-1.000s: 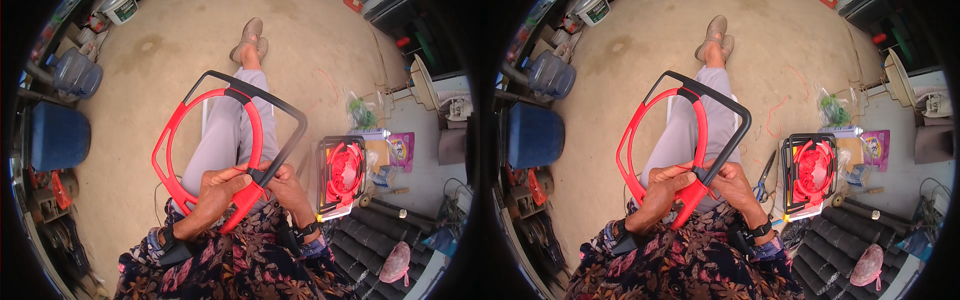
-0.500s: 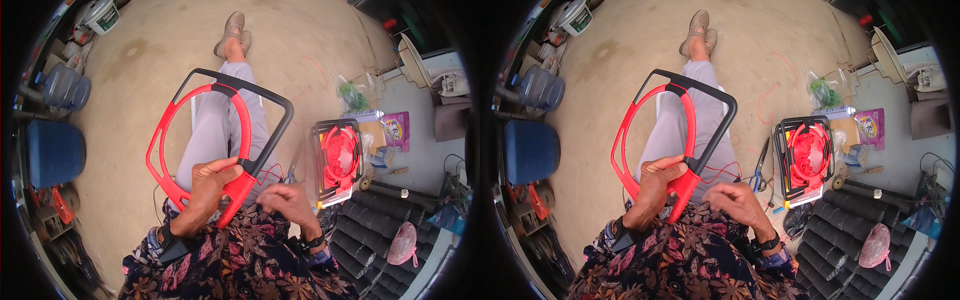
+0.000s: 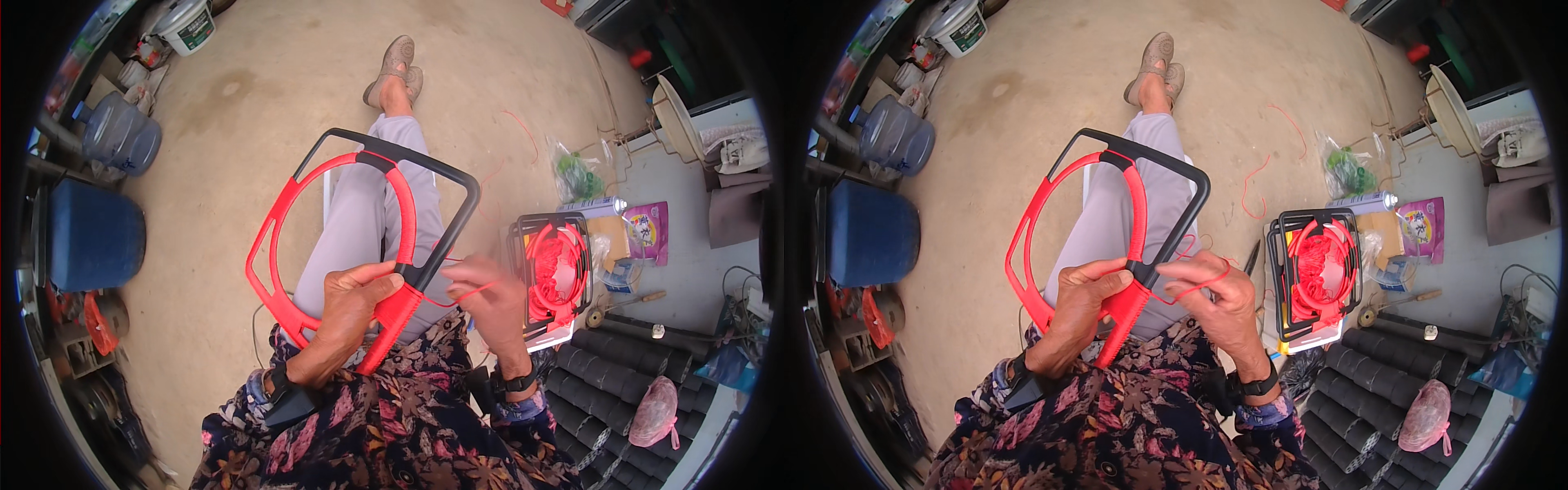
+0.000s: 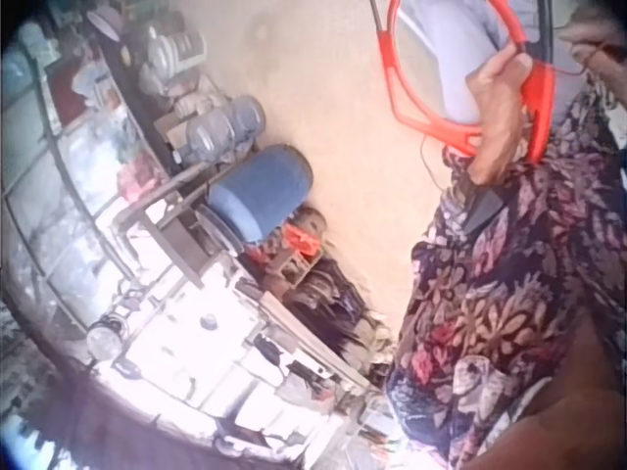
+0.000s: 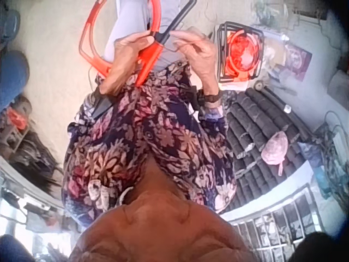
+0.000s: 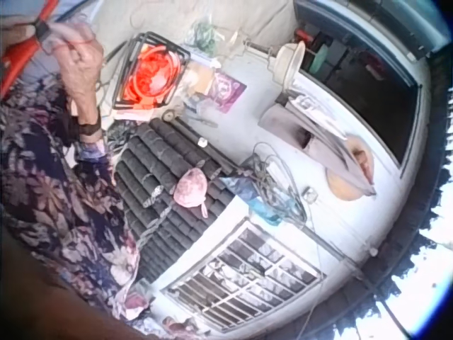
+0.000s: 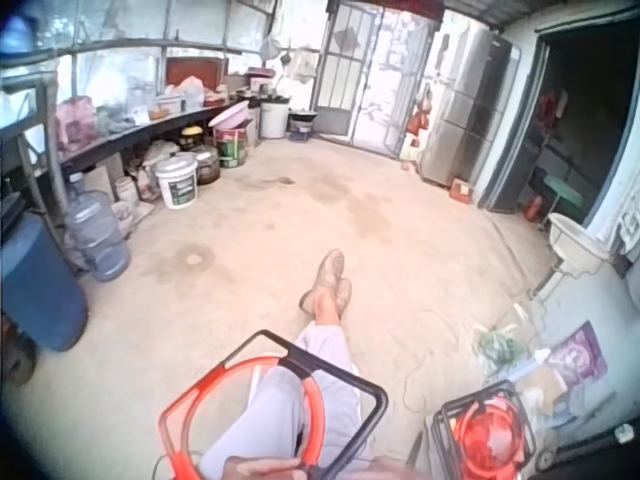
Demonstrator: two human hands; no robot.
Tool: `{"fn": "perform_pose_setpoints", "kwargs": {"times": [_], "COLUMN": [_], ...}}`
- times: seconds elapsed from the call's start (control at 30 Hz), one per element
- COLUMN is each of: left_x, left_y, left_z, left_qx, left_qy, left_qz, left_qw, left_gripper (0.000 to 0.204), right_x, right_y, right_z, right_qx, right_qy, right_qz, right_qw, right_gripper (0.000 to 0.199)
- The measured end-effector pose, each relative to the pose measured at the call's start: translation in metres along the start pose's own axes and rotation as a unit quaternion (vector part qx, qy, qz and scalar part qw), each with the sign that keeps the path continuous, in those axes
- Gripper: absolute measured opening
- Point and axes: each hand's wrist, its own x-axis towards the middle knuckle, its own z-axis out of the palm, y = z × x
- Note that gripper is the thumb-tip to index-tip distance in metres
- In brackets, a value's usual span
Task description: Wrapping a red plastic frame with red cord.
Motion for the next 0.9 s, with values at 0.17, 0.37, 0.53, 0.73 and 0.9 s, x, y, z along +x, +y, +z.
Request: {"fn": "perform_pose_setpoints", "kwargs": {"times": [0.17,0.37,0.53,0.73,0.9], "left_x": [0.003,-0.001,0.002,0.006,0.006], "left_y": [-0.005,-0.005,-0.006,-0.002,0.003], "left_z": [0.003,0.001,-0.006,-0.008,-0.021], "left_qx": [0.014,-0.001,0.002,-0.018,-0.053], "left_qy": [-0.044,-0.067,-0.091,-0.033,0.008], "left_qz": [0.042,0.055,0.033,0.046,0.051], "left_qw": [0.998,0.996,0.995,0.998,0.997], "left_gripper": [0.016,0.016,0.014,0.023,0.039], "right_x": [0.037,0.049,0.048,0.032,-0.001], "right_y": [-0.035,-0.022,-0.015,-0.024,-0.039], "right_z": [0.039,0.036,0.041,0.034,-0.032], "right_qx": [-0.459,-0.455,-0.468,-0.138,-0.129], "right_qy": [-0.117,-0.195,-0.185,-0.119,-0.078], "right_qz": [-0.297,-0.276,-0.251,-0.092,0.120], "right_qw": [0.829,0.824,0.827,0.979,0.981], "right_gripper": [0.021,0.013,0.016,0.012,0.013]}}
